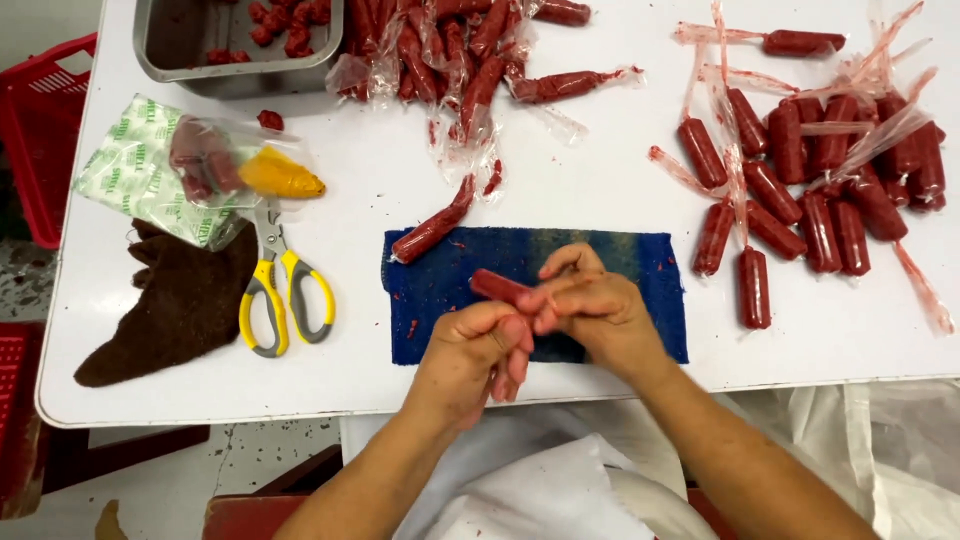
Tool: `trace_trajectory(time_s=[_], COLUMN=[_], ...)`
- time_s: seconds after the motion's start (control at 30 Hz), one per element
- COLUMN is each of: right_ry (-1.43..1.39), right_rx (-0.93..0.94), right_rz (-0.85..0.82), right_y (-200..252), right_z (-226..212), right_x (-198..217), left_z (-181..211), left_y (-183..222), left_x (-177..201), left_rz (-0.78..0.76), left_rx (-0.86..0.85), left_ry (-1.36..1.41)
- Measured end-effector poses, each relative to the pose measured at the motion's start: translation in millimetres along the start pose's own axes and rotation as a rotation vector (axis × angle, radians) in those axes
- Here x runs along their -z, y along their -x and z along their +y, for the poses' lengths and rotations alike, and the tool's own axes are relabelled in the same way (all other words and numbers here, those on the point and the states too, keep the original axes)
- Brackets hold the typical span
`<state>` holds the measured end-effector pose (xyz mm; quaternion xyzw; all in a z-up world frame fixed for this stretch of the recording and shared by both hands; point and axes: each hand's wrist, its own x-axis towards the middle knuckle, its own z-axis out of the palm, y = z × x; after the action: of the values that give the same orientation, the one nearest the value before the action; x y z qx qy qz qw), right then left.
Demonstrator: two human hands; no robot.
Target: The person repeatedly picks up small red sausage-like items, wraps each one in a clear plastic film, and places the wrapped items on the table. The person also handles small red pieces from a metal tray, rolling them into sausage shapes before wrapping.
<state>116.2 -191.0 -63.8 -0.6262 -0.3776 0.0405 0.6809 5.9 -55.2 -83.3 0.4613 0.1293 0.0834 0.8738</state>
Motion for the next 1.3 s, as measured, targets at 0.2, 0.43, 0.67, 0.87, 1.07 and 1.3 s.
trace_trajectory(time_s=[0.2, 0.43, 0.67, 0.87, 1.07, 1.3], right_ry=[0.632, 0.303, 0.010, -0.167, 0.181, 0.224], right_rx=[0.260, -0.020, -0.118, -0.211, -0.106, 0.207], right_rz=[-0.457, -0.692, -0.116, 0.162, 0.161, -0.080], right_y=[-22, -47, 1, 36, 31, 21], right_z=[-49, -49, 2, 23, 26, 15], right_x=[23, 33, 20, -11, -9, -12], left_z=[27, 46, -17, -53, -10, 4], left_y=[-1, -15, -14, -14, -28, -28], left_x=[-8, -15, -3, 6, -19, 39], left_rz=[-0.033, -0.353, -0.102, 0.028, 0.044, 0.074], left_rx=[-0.335, -0.537, -0.687, -0.484, -0.746, -0.882], left_ry=[-0.833, -1.083, -0.882, -0.296, -0.593, -1.155])
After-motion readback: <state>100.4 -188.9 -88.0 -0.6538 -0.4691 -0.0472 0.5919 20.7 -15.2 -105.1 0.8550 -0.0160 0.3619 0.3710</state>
